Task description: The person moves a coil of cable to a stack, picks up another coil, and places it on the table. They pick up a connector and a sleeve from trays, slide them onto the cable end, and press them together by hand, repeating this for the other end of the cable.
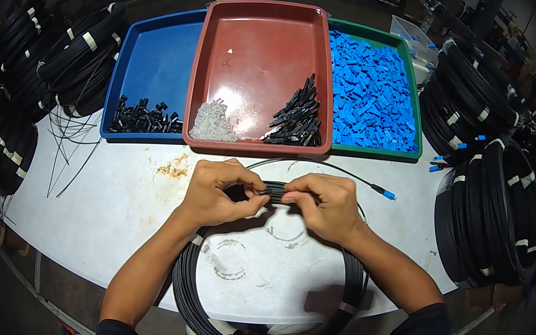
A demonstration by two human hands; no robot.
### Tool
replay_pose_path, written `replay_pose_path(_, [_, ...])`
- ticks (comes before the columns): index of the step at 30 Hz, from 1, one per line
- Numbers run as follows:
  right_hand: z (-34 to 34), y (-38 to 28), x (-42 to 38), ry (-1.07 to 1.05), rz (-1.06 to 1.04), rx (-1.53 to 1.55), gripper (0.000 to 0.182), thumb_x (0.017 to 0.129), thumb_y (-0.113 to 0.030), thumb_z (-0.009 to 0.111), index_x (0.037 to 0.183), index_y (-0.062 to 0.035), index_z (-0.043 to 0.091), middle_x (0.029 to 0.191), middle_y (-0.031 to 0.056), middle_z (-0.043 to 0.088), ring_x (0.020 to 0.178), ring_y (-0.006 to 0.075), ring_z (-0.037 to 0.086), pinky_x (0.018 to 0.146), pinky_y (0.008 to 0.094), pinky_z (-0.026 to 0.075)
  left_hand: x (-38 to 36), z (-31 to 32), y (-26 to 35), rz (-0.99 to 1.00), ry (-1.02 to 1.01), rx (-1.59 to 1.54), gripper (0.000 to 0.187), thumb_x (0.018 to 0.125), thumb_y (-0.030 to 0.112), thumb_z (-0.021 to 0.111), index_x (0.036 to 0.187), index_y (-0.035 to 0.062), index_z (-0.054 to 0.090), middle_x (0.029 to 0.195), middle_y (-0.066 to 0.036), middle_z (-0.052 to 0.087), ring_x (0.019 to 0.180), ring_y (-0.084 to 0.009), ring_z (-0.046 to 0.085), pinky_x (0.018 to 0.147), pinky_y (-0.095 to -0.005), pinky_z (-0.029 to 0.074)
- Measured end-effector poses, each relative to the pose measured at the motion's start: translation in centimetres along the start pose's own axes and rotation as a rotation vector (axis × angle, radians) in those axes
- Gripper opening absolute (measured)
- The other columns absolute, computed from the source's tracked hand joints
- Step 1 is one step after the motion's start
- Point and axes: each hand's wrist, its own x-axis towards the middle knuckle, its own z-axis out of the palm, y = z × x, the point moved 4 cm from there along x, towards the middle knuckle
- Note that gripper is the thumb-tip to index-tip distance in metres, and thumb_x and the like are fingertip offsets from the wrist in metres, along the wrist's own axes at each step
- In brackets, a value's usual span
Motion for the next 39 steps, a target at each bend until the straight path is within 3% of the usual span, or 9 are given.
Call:
replay_pose_path(2, [0.0, 0.3, 0.1, 0.014, 0.063, 0.024, 0.006, 0.083, -0.004, 0.076, 0.086, -0.0010, 0.072, 0.074, 0.0136, 0.072, 0.063, 0.0269, 0.070, 0.058, 0.0355, 0.054, -0.2, -0.2, -0.4, -0.070, 0.028, -0.036, 0.020, 0.070, 0.004, 0.087, 0.088, 0.0012, 0.079, 0.075, -0.008, 0.075, 0.066, -0.0155, 0.069, 0.061, -0.0252, 0.055])
replay_pose_path(5, [0.1, -0.7, 0.2, -0.003, -0.042, -0.021, 0.007, 0.083, -0.005, 0.077, 0.086, -0.0011, 0.072, 0.074, 0.0127, 0.072, 0.064, 0.0273, 0.071, 0.059, 0.0350, 0.055, 0.1, 0.3, -0.2, -0.018, 0.005, -0.017, 0.020, 0.071, 0.004, 0.087, 0.089, 0.0017, 0.079, 0.074, -0.008, 0.074, 0.064, -0.0158, 0.069, 0.062, -0.0263, 0.054])
replay_pose_path(7, [0.4, -0.8, 0.1, -0.021, -0.046, -0.016, 0.009, 0.083, -0.006, 0.077, 0.087, -0.0010, 0.072, 0.074, 0.0126, 0.072, 0.064, 0.0272, 0.071, 0.059, 0.0351, 0.055, 0.2, 0.6, 0.1, 0.121, -0.069, 0.041, 0.021, 0.071, 0.005, 0.087, 0.090, 0.0025, 0.079, 0.071, -0.008, 0.073, 0.063, -0.0158, 0.068, 0.063, -0.0275, 0.052])
replay_pose_path(13, [0.4, -0.4, 0.1, -0.009, -0.083, -0.023, 0.013, 0.083, -0.010, 0.079, 0.088, -0.0006, 0.071, 0.075, 0.0126, 0.072, 0.065, 0.0265, 0.071, 0.060, 0.0347, 0.055, 0.2, 0.5, 0.5, 0.076, -0.023, 0.098, 0.020, 0.072, 0.005, 0.087, 0.090, 0.0035, 0.080, 0.070, -0.008, 0.073, 0.061, -0.0161, 0.066, 0.064, -0.0287, 0.051])
replay_pose_path(16, [0.2, 0.0, 0.0, -0.001, 0.022, 0.000, 0.013, 0.083, -0.010, 0.079, 0.088, -0.0011, 0.071, 0.075, 0.0122, 0.072, 0.065, 0.0265, 0.071, 0.060, 0.0345, 0.055, 0.0, 0.3, 0.3, -0.029, 0.017, 0.050, 0.019, 0.072, 0.005, 0.086, 0.091, 0.0038, 0.081, 0.072, -0.007, 0.074, 0.062, -0.0162, 0.066, 0.063, -0.0287, 0.052])
replay_pose_path(23, [0.4, -0.5, 0.1, 0.003, -0.051, -0.027, 0.011, 0.082, -0.009, 0.079, 0.086, -0.0018, 0.071, 0.074, 0.0116, 0.072, 0.065, 0.0271, 0.070, 0.061, 0.0346, 0.055, 0.2, 0.4, 0.5, 0.079, -0.047, 0.109, 0.021, 0.074, 0.005, 0.087, 0.094, 0.0033, 0.080, 0.078, -0.008, 0.076, 0.065, -0.0155, 0.067, 0.059, -0.0278, 0.052])
replay_pose_path(28, [0.1, -0.5, 0.1, 0.013, -0.037, -0.034, 0.010, 0.081, -0.006, 0.078, 0.086, -0.0018, 0.071, 0.074, 0.0115, 0.072, 0.065, 0.0266, 0.071, 0.061, 0.0343, 0.055, 0.0, 0.5, 0.3, -0.004, 0.046, -0.003, 0.021, 0.074, 0.006, 0.086, 0.094, 0.0019, 0.080, 0.080, -0.010, 0.077, 0.063, -0.0174, 0.070, 0.057, -0.0277, 0.054])
replay_pose_path(31, [0.1, -0.3, 0.0, 0.028, 0.003, -0.017, 0.010, 0.081, -0.006, 0.078, 0.087, -0.0018, 0.071, 0.074, 0.0114, 0.072, 0.064, 0.0266, 0.070, 0.060, 0.0343, 0.055, 0.0, 0.0, 0.2, 0.054, 0.063, 0.084, 0.019, 0.074, 0.006, 0.086, 0.091, 0.0010, 0.079, 0.078, -0.011, 0.076, 0.061, -0.0176, 0.071, 0.056, -0.0274, 0.054])
replay_pose_path(39, [0.4, -0.9, 0.4, 0.001, -0.152, -0.098, 0.015, 0.080, -0.007, 0.078, 0.092, -0.0021, 0.071, 0.081, 0.0115, 0.071, 0.071, 0.0290, 0.067, 0.065, 0.0375, 0.053, 0.1, 0.3, 0.4, 0.070, 0.007, 0.110, 0.012, 0.075, 0.003, 0.084, 0.086, 0.0019, 0.080, 0.071, -0.011, 0.074, 0.059, -0.0184, 0.069, 0.059, -0.0291, 0.053])
